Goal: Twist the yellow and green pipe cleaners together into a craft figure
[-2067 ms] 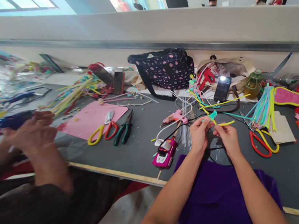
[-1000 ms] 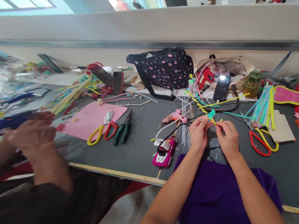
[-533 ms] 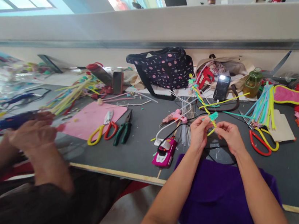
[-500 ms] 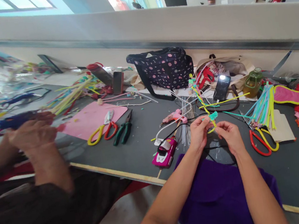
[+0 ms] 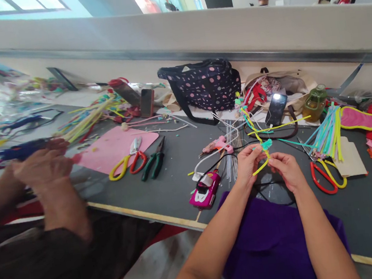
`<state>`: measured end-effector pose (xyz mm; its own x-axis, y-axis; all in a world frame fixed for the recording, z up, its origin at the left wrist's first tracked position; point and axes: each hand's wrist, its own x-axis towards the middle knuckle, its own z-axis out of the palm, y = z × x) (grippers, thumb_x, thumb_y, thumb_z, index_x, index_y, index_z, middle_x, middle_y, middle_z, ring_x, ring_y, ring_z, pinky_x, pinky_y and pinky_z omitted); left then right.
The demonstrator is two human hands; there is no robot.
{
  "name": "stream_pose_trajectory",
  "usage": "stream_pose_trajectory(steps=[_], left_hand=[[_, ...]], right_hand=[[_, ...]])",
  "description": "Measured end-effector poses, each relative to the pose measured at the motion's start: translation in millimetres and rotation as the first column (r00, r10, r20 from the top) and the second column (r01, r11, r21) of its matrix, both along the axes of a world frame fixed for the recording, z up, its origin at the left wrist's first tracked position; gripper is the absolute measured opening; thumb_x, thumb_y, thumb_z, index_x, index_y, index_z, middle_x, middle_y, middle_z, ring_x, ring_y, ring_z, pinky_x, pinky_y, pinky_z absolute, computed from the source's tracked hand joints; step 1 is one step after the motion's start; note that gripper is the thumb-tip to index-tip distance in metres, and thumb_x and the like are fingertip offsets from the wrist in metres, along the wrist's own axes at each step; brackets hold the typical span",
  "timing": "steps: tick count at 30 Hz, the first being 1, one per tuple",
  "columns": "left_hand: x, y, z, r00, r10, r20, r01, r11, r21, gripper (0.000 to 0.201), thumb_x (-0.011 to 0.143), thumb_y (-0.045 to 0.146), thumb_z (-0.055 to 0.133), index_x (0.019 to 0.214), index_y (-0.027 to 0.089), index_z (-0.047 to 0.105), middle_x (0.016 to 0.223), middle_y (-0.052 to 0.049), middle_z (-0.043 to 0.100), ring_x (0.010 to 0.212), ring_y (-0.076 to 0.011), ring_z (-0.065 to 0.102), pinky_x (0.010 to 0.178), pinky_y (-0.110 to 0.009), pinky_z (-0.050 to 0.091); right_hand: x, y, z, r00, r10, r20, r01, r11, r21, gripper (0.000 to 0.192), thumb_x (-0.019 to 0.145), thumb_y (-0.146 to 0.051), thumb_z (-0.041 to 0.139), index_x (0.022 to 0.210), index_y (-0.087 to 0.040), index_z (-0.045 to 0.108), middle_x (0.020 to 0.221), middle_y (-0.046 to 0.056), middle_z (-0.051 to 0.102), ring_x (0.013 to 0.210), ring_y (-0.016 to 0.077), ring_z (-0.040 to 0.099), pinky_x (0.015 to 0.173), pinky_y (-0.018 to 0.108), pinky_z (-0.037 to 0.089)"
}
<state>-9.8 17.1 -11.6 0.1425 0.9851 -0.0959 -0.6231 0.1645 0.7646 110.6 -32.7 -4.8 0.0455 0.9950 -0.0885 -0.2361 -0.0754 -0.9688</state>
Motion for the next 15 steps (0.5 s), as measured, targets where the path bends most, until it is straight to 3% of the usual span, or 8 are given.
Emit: stream_pose_trajectory(steps=[4,7,11,15], left_hand=[[0.4,0.3,-1.2,0.997,0.06,-0.043,-0.06,0.998,0.014,0.028,0.061,0.033,0.081,0.078,0.013,0.071,0.068,-0.005,0.07,0.057,-0.0125,0.064,0.064,-0.026,0.053],[1.5,-0.8,0.9,0.993,0.104,-0.056,-0.104,0.995,0.002,0.028,0.059,0.033,0.081,0.076,0.013,0.071,0.066,-0.004,0.069,0.055,-0.0122,0.063,0.063,-0.026,0.053],[3.6,-2.7,3.7,0.988,0.137,-0.074,-0.137,0.991,0.006,0.028,0.057,0.034,0.082,0.073,0.013,0.071,0.064,-0.004,0.069,0.054,-0.0121,0.062,0.063,-0.027,0.053],[4.4,-3.4,3.6,0.986,0.149,-0.081,-0.149,0.989,0.009,0.026,0.059,0.033,0.081,0.074,0.013,0.072,0.064,-0.004,0.069,0.054,-0.0126,0.062,0.063,-0.028,0.053]], right_hand=[[-3.3,-1.6,-0.6,0.976,-0.086,0.201,0.06,0.989,0.135,0.021,0.07,-0.036,0.069,0.08,-0.018,0.065,0.071,-0.001,0.061,0.059,0.0109,0.05,0.058,0.024,0.041],[-5.6,-2.9,-2.6,0.883,-0.18,0.434,0.055,0.957,0.284,0.014,0.076,-0.031,0.062,0.082,-0.019,0.061,0.075,0.0,0.06,0.064,0.0128,0.052,0.063,0.026,0.044],[-7.0,-3.9,-6.5,0.619,-0.361,0.698,-0.008,0.886,0.465,0.006,0.081,-0.024,0.054,0.083,-0.02,0.057,0.077,0.001,0.057,0.071,0.0151,0.053,0.068,0.028,0.043],[-7.3,-4.4,-9.2,0.358,-0.529,0.77,-0.09,0.801,0.592,0.009,0.087,-0.025,0.051,0.082,-0.02,0.056,0.074,0.002,0.057,0.073,0.0171,0.052,0.071,0.03,0.04]])
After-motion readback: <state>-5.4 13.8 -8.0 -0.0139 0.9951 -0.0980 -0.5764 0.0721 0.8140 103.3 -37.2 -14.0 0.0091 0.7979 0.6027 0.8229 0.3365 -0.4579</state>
